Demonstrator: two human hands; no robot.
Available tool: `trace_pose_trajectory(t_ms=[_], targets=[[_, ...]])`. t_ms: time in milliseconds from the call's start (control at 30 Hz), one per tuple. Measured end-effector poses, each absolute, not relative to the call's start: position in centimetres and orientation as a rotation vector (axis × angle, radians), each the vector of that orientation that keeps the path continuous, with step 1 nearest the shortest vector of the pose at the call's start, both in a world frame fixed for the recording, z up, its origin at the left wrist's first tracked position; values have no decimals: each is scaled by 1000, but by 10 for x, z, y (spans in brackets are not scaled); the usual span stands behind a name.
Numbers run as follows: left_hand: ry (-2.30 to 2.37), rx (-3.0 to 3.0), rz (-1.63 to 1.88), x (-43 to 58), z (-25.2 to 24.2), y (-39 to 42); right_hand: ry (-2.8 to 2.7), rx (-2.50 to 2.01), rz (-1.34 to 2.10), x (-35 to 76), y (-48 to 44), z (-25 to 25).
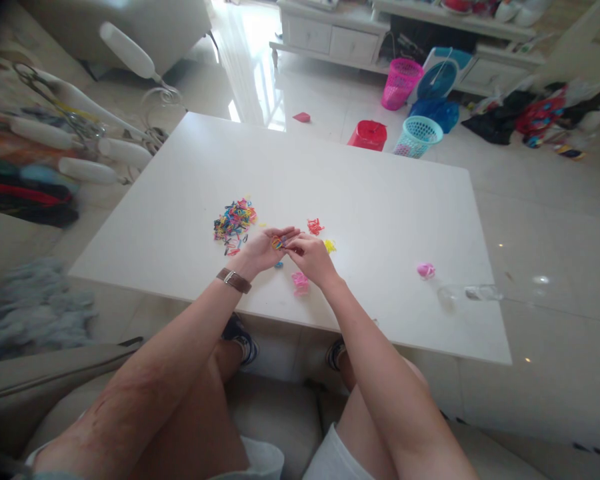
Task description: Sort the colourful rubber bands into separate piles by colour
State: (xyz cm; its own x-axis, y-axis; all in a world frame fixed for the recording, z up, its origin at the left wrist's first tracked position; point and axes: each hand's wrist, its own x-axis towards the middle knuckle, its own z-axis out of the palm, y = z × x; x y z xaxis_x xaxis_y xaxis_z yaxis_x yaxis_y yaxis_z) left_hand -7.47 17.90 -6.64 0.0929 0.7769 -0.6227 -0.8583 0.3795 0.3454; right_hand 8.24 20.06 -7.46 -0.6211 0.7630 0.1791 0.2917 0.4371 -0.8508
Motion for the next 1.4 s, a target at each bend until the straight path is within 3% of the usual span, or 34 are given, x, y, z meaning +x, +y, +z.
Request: trace_pose_trajectory(t_ms=[367, 800, 1133, 1400], targets=[[888, -64, 1219, -72, -66, 177, -2082, -987, 920, 86, 204, -65], [1086, 451, 1032, -75, -67, 172, -1989, -1088, 939, 92, 208, -62], [1756, 804, 1189, -96, -79, 174, -1799, -1182, 958, 91, 208, -56], [2024, 1030, 1029, -88, -97, 182, -1863, -1185, 956, 93, 206, -53]])
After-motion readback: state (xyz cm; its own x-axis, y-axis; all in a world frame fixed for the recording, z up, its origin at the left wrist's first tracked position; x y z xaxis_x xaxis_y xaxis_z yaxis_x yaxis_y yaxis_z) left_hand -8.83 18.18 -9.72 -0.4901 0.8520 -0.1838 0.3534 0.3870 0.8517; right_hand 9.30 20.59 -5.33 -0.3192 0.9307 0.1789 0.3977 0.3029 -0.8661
